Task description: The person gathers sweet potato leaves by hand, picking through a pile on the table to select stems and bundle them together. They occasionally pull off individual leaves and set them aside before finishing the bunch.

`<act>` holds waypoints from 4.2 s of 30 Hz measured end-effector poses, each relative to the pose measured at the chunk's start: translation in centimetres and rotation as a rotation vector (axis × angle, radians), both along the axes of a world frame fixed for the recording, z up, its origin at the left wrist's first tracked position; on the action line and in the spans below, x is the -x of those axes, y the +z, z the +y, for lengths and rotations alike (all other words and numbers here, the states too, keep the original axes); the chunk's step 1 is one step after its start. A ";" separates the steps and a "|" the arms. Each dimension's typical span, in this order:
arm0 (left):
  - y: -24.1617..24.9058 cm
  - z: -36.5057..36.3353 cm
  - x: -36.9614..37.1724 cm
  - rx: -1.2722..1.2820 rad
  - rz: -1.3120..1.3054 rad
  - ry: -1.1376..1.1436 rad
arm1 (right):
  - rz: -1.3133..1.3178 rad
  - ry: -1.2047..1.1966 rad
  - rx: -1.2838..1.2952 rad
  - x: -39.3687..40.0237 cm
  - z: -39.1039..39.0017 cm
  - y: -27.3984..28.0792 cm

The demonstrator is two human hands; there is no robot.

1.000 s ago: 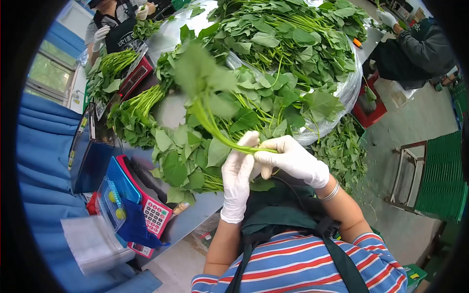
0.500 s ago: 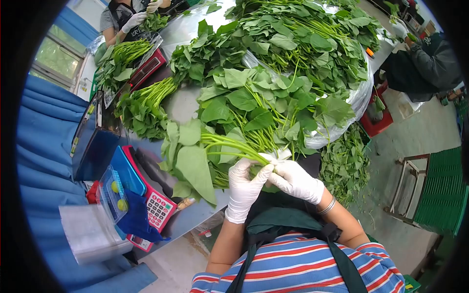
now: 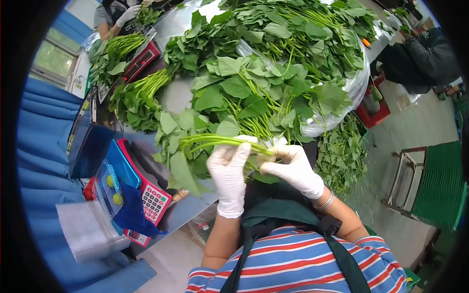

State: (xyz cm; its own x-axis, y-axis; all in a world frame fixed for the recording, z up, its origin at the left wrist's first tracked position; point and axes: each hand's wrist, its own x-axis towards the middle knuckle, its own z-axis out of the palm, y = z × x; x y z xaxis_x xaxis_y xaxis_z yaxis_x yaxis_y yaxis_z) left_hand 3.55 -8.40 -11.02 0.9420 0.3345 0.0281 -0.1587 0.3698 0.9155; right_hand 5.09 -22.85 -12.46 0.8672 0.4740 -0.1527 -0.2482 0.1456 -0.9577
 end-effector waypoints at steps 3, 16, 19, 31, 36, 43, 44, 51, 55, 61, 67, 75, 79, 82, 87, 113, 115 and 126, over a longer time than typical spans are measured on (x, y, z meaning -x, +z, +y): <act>0.7 0.1 0.4 0.003 0.016 0.029 | -0.785 -0.296 0.327 -1.0 0.1 1.2; 1.4 0.0 1.2 -0.403 0.195 -0.016 | -1.015 0.101 0.750 -1.6 -0.8 3.0; 2.0 0.6 1.5 -0.355 0.213 -0.109 | -0.790 -0.116 0.488 -1.6 -1.0 1.7; 1.4 8.5 3.7 -0.016 -0.245 -0.061 | -0.688 -0.260 0.806 -3.0 0.0 -1.1; -0.5 8.6 3.9 0.304 -0.187 -0.199 | -0.691 -0.086 1.036 -2.9 1.3 -4.7; -1.5 8.5 3.9 0.462 -0.074 -0.263 | 0.060 -0.240 -0.434 -5.3 -2.3 -2.2; -2.0 8.6 3.7 0.464 -0.077 -0.266 | 0.076 -0.075 -0.310 -4.9 -1.9 -2.7; -2.3 7.1 3.5 0.321 -0.193 0.027 | -0.871 0.017 0.785 -1.1 5.4 -6.0; -3.4 7.0 3.6 0.268 -0.115 -0.067 | -0.801 -0.281 0.775 -2.9 3.7 -1.5; -4.2 7.1 2.6 0.219 -0.080 -0.064 | -0.885 -0.676 0.713 -5.9 -2.0 3.3; -2.4 5.3 2.1 0.291 -0.047 0.034 | -0.294 -0.393 0.071 -4.4 0.8 1.5; -1.7 2.2 2.2 0.238 0.025 0.042 | -0.213 -0.364 -0.127 -2.6 2.0 3.6; -0.4 1.1 1.5 0.223 0.003 0.062 | -0.470 -0.344 -0.023 -1.9 2.1 3.7; 0.3 1.1 1.2 0.179 0.024 -0.001 | -0.617 -0.251 0.094 -1.0 2.7 3.5; 0.4 1.7 0.9 0.248 -0.020 -0.122 | -0.706 -0.160 0.179 -0.7 3.5 3.4; 1.1 2.7 0.3 0.745 0.191 0.017 | -0.094 -0.071 -0.410 0.8 1.1 3.1; 1.4 3.3 0.2 0.716 0.116 0.045 | -0.015 0.068 -0.305 0.3 -0.9 2.6; 0.5 3.8 0.8 0.242 -0.091 0.052 | -0.183 0.199 0.087 -1.2 1.9 2.2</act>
